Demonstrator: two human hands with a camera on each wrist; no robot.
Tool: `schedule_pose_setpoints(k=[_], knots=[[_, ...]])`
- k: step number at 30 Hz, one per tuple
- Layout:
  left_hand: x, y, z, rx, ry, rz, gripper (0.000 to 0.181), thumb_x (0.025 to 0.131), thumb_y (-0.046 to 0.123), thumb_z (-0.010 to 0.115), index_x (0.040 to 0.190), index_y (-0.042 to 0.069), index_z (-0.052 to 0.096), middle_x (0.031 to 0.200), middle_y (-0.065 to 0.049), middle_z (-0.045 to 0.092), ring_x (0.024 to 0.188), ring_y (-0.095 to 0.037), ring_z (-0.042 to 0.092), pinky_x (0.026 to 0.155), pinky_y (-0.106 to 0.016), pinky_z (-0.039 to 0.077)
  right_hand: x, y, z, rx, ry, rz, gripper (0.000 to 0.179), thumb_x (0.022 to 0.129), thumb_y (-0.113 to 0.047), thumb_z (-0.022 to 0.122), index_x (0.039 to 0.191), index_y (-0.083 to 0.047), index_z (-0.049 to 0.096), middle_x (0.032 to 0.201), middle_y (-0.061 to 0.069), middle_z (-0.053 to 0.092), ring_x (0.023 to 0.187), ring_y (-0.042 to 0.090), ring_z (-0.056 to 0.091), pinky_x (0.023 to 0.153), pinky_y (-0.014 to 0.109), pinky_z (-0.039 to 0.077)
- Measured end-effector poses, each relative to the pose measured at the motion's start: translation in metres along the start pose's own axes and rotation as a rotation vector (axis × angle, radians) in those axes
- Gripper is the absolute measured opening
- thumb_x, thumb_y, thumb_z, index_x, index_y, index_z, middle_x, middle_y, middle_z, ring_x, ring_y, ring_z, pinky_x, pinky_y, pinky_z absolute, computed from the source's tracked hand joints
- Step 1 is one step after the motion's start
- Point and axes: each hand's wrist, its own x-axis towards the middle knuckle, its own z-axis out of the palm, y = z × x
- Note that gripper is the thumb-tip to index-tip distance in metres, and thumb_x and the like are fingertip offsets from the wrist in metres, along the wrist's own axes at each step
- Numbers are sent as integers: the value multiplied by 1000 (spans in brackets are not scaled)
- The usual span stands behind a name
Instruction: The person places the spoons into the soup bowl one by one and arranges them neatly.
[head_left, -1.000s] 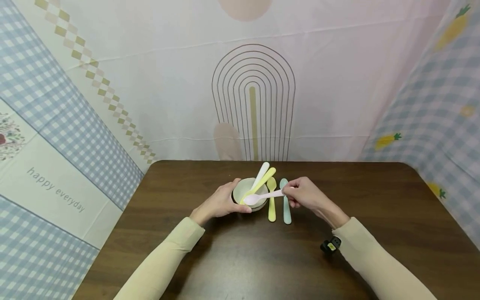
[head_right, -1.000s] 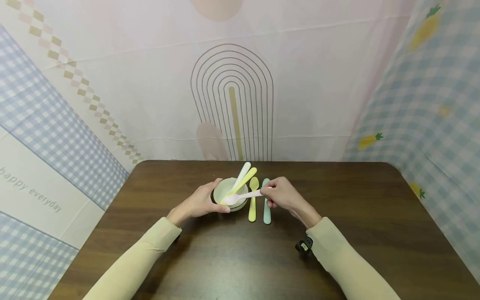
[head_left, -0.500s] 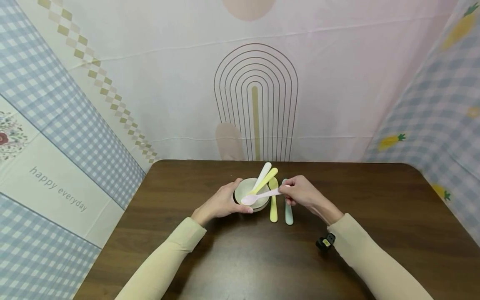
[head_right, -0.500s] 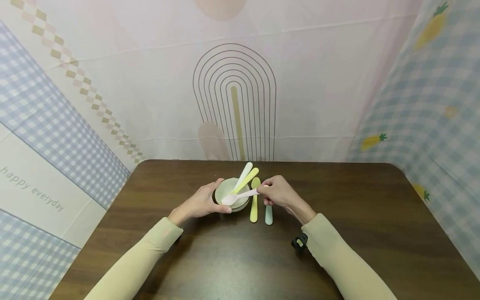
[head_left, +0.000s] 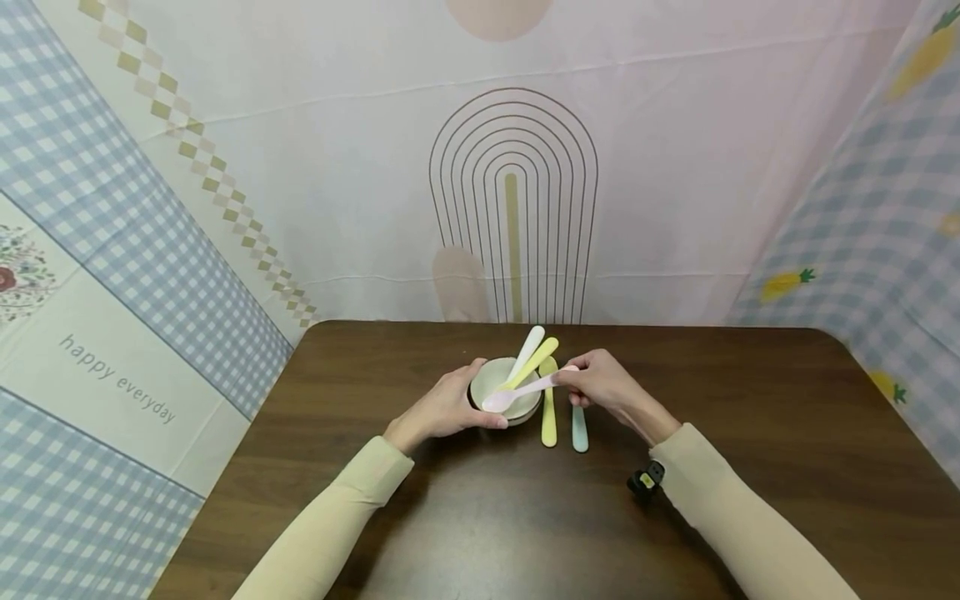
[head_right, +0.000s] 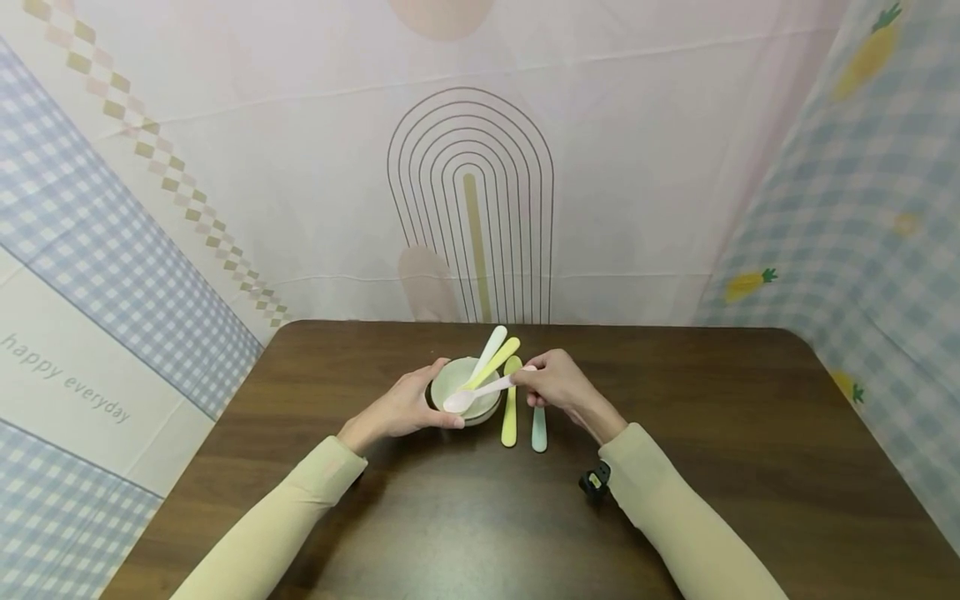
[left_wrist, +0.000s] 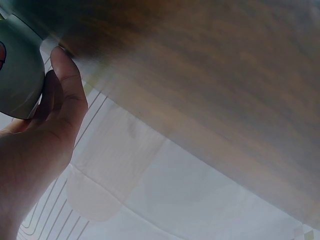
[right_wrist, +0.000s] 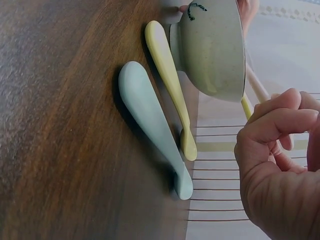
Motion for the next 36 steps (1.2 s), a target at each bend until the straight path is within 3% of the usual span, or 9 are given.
schedule_pose_setpoints(k=[10,18,26,36], knots=[[-2,-1,2,-8,-3,3,106,78,51,96,162,9,46,143,-13,67,127,-27,64,109,-46,52,8,7,2,109,1,23,32,102,-18,74,111,13,71,58,-6,58,55,3,52,55,19,45],[-4,-3,3,-16,-2,50,91,78,51,96,151,16,54,127,-6,71,113,-22,66,100,-41,54,14,11,8,184,14,41,30,103,-17,73,108,12,68,60,-6,59,54,2,54,54,17,46],[-4,-1,2,-9,-6,-6,111,80,51,96,166,6,41,149,-17,64,134,-31,63,114,-49,51,19,9,9,186,25,35,29,105,-18,72,107,11,67,60,-6,59,55,2,53,54,16,44],[-2,0,1,-4,6,5,105,79,51,96,162,11,46,142,-12,67,129,-27,64,111,-46,51,24,9,9,229,37,37,26,106,-17,70,103,8,65,65,-6,57,58,3,56,55,15,47]])
